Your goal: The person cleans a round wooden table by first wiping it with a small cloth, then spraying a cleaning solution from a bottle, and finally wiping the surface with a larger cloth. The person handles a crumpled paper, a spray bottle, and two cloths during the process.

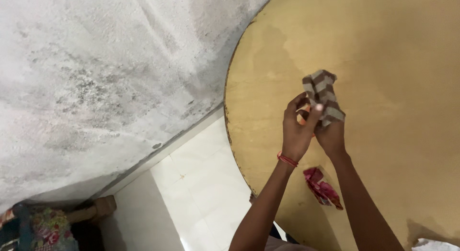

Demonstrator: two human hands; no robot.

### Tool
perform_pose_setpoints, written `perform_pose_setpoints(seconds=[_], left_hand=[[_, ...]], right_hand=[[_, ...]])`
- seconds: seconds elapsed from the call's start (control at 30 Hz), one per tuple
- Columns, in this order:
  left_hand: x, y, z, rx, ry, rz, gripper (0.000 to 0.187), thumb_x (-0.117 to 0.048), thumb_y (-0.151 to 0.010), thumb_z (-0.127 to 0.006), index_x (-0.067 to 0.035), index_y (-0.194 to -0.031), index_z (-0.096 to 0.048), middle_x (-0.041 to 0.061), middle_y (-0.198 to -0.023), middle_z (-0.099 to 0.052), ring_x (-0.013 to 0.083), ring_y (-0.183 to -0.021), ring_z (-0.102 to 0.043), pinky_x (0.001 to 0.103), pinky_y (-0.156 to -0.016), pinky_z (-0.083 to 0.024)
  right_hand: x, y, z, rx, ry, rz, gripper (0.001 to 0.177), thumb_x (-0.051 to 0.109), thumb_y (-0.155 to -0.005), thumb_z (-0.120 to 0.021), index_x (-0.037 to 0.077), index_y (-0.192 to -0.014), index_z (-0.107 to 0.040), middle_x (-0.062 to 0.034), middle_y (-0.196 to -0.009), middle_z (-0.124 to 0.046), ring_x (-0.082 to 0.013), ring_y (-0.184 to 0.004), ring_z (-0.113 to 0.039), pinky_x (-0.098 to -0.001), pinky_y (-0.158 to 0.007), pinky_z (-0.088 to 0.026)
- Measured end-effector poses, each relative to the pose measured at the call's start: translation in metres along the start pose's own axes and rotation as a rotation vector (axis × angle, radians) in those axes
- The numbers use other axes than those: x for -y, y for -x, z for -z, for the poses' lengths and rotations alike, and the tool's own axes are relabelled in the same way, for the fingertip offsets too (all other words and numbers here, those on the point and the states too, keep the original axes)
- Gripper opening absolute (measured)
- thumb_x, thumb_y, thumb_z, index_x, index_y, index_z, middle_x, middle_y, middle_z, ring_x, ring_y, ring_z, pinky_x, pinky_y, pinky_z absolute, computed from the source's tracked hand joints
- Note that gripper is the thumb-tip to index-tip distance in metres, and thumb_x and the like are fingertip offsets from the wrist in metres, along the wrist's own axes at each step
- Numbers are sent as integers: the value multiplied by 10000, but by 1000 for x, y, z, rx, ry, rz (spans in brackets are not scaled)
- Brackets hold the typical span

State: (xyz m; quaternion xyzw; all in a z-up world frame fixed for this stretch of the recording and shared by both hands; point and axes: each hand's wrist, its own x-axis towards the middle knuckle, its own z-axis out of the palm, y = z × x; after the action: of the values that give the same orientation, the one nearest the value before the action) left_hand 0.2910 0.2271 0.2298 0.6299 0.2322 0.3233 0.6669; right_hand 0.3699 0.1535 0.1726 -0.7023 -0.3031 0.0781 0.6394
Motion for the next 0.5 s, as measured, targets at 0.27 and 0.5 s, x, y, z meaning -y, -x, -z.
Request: perform_pose_setpoints(seconds=[0.27, 0.5], left_hand=[[-14, -13, 3, 80, 220, -49, 165, -138, -1080, -663, 8, -1038, -596, -11, -912, -532, 59, -850, -510, 238, -742, -497], [-25, 12, 24, -221, 248, -62, 159, -191, -1125, -506, -40, -1110, -557, -69, -847, -435, 27, -759, -370, 218, -630, -339]], right_hand=[[-49, 9, 7, 32, -87, -40, 338, -1, -912, -731, -17, -1235, -633, -59, -1151, -699, -160, -1037, -684, -303, -848, -580], [-28, 7, 22, -111, -114, -124, 243, 43, -944, -738, -6, -1151, -620, -41, -979, -676, -126, -890, -652, -307, -816, -541]])
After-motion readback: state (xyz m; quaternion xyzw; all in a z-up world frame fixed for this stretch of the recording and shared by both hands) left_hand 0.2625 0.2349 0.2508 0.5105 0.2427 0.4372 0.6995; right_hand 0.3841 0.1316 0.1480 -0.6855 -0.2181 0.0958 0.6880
